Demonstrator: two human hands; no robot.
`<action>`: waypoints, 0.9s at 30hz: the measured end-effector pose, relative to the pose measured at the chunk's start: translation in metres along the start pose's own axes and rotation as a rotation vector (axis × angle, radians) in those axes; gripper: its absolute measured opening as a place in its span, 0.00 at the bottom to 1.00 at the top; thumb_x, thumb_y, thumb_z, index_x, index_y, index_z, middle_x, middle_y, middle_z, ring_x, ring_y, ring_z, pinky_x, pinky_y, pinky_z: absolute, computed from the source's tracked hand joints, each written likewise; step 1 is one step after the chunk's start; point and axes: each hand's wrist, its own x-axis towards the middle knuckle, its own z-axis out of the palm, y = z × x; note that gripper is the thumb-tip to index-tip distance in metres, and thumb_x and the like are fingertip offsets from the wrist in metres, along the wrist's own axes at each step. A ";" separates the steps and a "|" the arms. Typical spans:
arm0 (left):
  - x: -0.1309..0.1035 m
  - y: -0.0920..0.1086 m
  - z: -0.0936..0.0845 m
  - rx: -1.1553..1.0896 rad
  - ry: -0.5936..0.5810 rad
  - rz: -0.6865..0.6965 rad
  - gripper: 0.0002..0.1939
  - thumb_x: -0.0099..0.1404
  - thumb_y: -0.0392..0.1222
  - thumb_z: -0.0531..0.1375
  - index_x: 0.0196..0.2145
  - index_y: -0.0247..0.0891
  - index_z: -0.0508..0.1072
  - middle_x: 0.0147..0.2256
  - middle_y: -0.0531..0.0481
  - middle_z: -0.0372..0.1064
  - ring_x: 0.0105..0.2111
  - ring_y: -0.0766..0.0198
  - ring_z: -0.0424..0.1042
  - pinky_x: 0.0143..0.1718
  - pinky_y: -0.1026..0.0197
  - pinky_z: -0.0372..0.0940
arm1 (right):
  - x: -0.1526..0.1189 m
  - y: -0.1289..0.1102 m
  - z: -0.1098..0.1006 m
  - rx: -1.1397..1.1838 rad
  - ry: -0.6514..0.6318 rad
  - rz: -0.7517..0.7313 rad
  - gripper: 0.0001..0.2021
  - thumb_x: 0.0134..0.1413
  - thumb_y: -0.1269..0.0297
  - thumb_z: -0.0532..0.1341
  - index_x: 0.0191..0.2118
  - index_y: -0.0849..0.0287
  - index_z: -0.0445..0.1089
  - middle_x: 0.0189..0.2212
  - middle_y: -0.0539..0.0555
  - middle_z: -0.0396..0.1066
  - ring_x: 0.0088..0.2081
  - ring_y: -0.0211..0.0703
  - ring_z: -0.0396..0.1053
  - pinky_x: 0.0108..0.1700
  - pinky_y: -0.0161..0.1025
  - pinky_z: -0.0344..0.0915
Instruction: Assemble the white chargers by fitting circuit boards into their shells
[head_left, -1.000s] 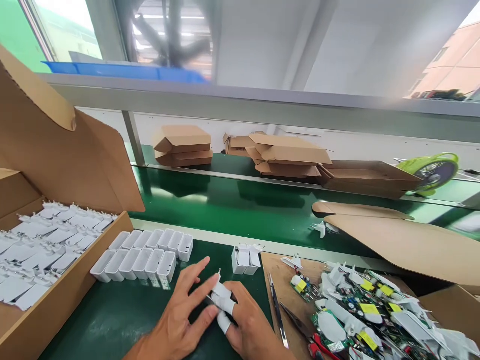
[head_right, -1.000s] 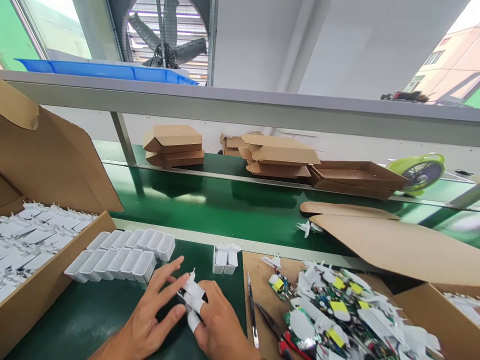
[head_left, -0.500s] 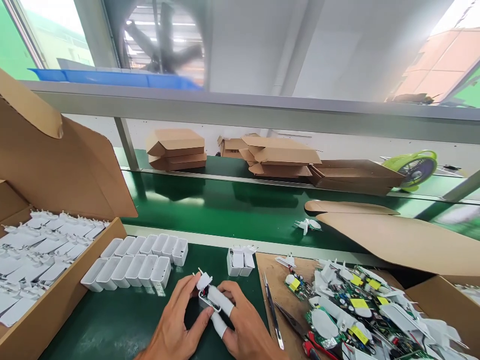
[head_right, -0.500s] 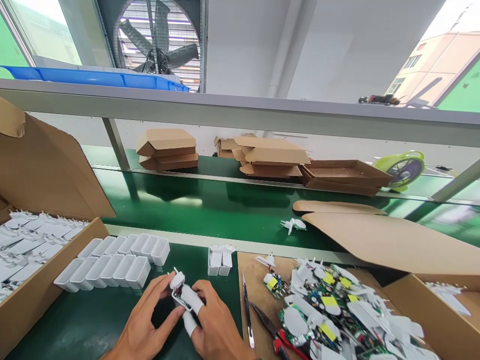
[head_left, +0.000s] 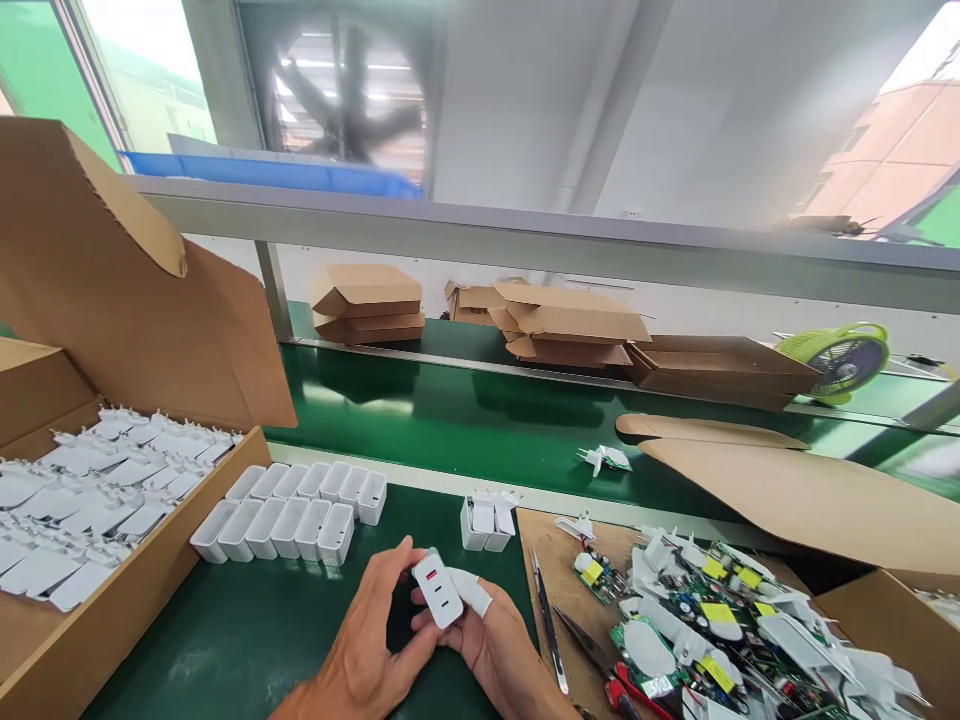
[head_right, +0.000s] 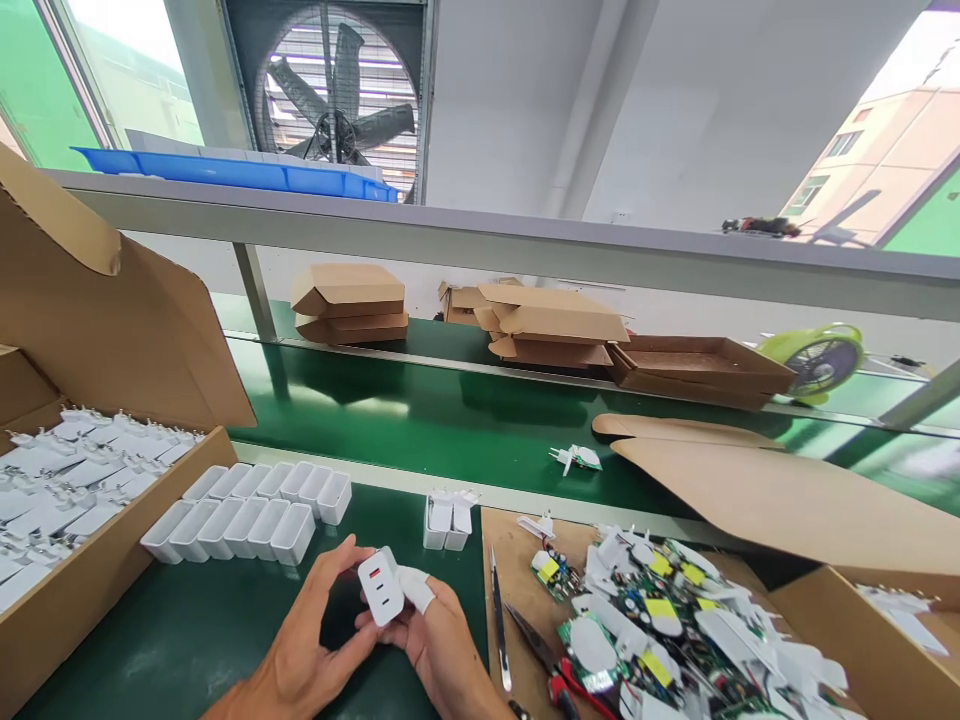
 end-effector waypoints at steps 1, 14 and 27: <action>0.001 0.001 0.000 0.008 0.014 0.011 0.40 0.70 0.35 0.61 0.73 0.49 0.47 0.59 0.39 0.68 0.57 0.48 0.72 0.57 0.43 0.72 | 0.000 -0.001 0.002 0.025 0.009 0.019 0.21 0.53 0.47 0.73 0.41 0.63 0.80 0.37 0.61 0.81 0.37 0.56 0.79 0.50 0.56 0.73; 0.005 -0.001 -0.007 0.233 -0.202 -0.004 0.34 0.71 0.33 0.59 0.70 0.53 0.58 0.69 0.40 0.58 0.67 0.45 0.65 0.62 0.45 0.69 | -0.003 0.018 -0.024 -1.102 0.198 -0.556 0.16 0.60 0.65 0.64 0.54 0.52 0.73 0.49 0.58 0.77 0.50 0.53 0.76 0.55 0.46 0.73; -0.008 -0.017 0.008 0.356 -0.066 0.109 0.16 0.79 0.43 0.51 0.59 0.44 0.69 0.59 0.36 0.68 0.57 0.53 0.77 0.50 0.60 0.78 | -0.008 0.011 -0.023 -1.117 -0.046 -0.717 0.16 0.66 0.73 0.57 0.55 0.51 0.70 0.51 0.56 0.69 0.51 0.47 0.72 0.55 0.42 0.70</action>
